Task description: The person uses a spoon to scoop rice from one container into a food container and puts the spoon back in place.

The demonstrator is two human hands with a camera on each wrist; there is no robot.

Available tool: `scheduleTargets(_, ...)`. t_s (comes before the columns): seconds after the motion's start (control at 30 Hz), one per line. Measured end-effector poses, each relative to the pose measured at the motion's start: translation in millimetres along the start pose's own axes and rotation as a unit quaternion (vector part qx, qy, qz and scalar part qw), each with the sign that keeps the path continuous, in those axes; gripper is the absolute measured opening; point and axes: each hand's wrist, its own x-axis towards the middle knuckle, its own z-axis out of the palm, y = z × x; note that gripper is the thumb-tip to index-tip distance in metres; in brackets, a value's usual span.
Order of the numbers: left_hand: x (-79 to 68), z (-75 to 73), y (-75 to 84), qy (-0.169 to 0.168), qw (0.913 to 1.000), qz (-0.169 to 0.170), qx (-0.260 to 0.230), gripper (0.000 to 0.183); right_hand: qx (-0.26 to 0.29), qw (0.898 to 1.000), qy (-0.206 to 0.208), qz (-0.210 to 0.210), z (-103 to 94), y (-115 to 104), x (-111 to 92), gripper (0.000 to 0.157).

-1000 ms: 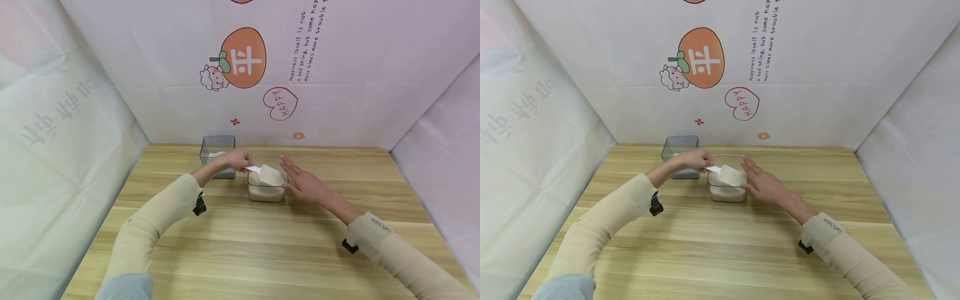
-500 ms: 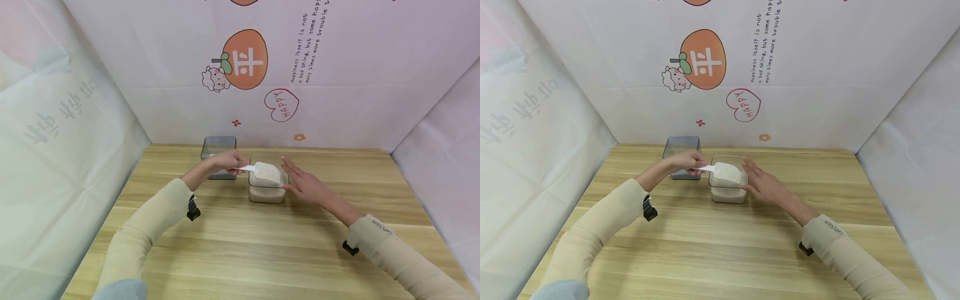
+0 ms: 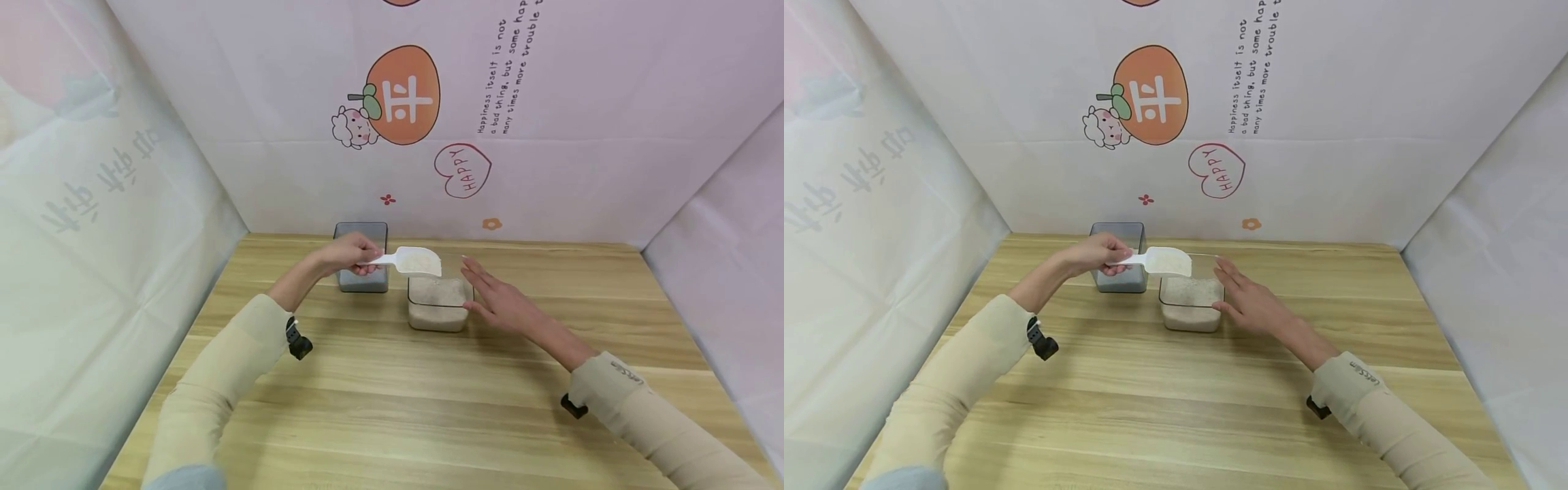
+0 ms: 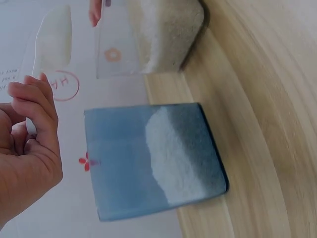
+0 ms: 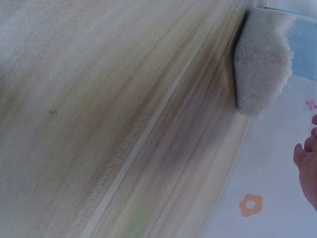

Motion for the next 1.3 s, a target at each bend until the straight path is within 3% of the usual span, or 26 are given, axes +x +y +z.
scheduleTargets(0.5, -35.4, -43.9, 1.0, 0.082, 0.9964, -0.018, -0.008, 0.034, -0.007, 1.000, -0.003, -0.001, 0.7, 2, 0, 0.071)
scheduleTargets(0.8, -50.8, -66.5, -1.8, 0.132, 0.9900, -0.019, 0.047, 0.037, -0.005, 1.000, -0.005, 0.001, 2.1, 3, 1, 0.072)
scheduleTargets(1.3, -48.6, -75.2, -4.3, 0.211, 0.9663, -0.037, 0.143, 0.033, -0.004, 1.000, -0.015, 0.010, -1.3, 0, -1, 0.072)
